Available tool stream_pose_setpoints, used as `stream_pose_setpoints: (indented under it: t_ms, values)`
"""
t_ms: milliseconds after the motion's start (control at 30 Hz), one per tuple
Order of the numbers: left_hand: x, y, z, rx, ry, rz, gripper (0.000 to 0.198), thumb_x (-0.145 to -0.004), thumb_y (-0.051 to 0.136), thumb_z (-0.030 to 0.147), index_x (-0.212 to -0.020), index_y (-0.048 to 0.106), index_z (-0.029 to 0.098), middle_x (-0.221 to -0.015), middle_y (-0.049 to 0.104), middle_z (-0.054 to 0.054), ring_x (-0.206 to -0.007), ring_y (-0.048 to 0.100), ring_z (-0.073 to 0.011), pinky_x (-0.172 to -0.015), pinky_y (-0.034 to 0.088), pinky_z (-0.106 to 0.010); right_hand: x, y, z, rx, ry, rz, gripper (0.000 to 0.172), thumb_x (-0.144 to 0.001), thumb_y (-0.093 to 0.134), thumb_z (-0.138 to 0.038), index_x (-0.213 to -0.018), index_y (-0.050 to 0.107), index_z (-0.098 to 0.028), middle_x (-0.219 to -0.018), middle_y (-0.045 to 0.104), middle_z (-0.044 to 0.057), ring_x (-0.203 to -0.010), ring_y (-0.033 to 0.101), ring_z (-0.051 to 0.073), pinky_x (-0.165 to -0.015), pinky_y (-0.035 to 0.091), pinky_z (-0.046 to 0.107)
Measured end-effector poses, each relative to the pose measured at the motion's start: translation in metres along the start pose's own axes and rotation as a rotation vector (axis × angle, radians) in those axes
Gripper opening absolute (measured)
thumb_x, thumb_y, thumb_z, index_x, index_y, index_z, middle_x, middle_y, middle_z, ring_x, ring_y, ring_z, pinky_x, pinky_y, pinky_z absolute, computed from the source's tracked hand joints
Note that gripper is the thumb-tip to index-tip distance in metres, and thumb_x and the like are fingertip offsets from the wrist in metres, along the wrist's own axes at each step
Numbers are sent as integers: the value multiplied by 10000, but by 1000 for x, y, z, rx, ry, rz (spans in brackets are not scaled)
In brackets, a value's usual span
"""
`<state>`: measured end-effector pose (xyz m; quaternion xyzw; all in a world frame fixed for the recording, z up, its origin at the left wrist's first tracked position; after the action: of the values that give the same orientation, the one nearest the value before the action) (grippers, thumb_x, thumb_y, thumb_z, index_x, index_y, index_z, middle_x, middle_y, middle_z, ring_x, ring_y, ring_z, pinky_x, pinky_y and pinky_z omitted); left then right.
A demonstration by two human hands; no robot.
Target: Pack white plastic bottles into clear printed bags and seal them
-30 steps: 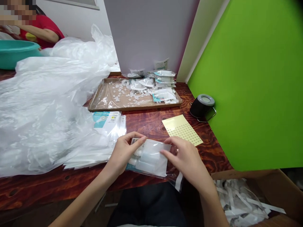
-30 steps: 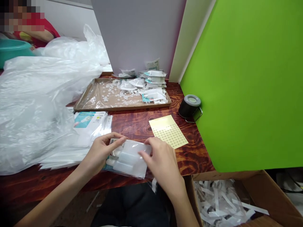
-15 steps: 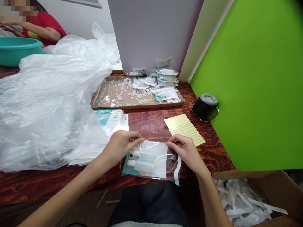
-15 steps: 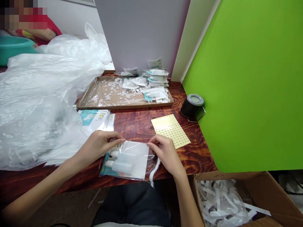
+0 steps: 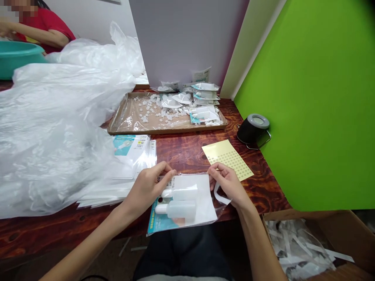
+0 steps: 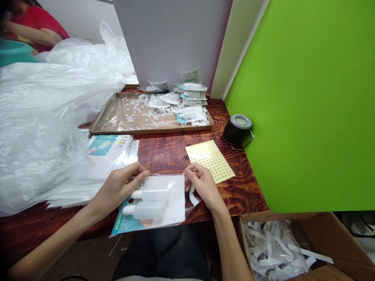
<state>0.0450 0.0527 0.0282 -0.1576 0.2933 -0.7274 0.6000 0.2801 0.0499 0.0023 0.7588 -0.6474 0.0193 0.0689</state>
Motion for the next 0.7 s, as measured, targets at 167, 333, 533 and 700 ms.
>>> stream_pose_setpoints:
  t_ms: [167,333,533,700]
  values:
    - [4,0,-3,23,-69,252,250,-862,581,389,-700,580,199,-610,576,54,-520,506,-96,-484,377,-199,24,0,-6,-116,-134,412,469,-833,585,-602,-1131,537,-243,-1180,629,88,-1031,644,211,-823,559,343]
    - [22,20,8,90,-133,630,175,-827,639,357,-759,635,195,-668,667,32,-611,612,-127,-588,460,-214,52,45,12,-398,-94,539,586,-795,658,-545,-1254,391,-298,-1362,516,122,-1131,616,257,-855,561,411]
    - [41,38,21,249,-186,287,201,-840,621,399,-786,618,205,-735,698,-7,-682,673,-171,-630,533,-241,37,57,11,-309,-129,620,374,-838,630,-494,-1063,542,-208,-932,677,64,-829,654,213,-729,546,318]
    - [30,39,29,348,-153,303,260,-847,615,437,-978,628,213,-900,710,-30,-819,677,-186,-684,542,-248,38,51,3,-65,-149,542,371,-885,547,-518,-718,573,-188,-622,521,-13,-571,478,132,-517,413,230]
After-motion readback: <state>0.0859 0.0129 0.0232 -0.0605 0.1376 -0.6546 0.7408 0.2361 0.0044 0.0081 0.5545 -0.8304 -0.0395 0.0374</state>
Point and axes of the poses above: each hand's wrist, its own x-axis away from the middle knuckle, its own y-axis out of the palm, z = x × y, the point moved 1 cm from there along -x, towards the middle knuckle
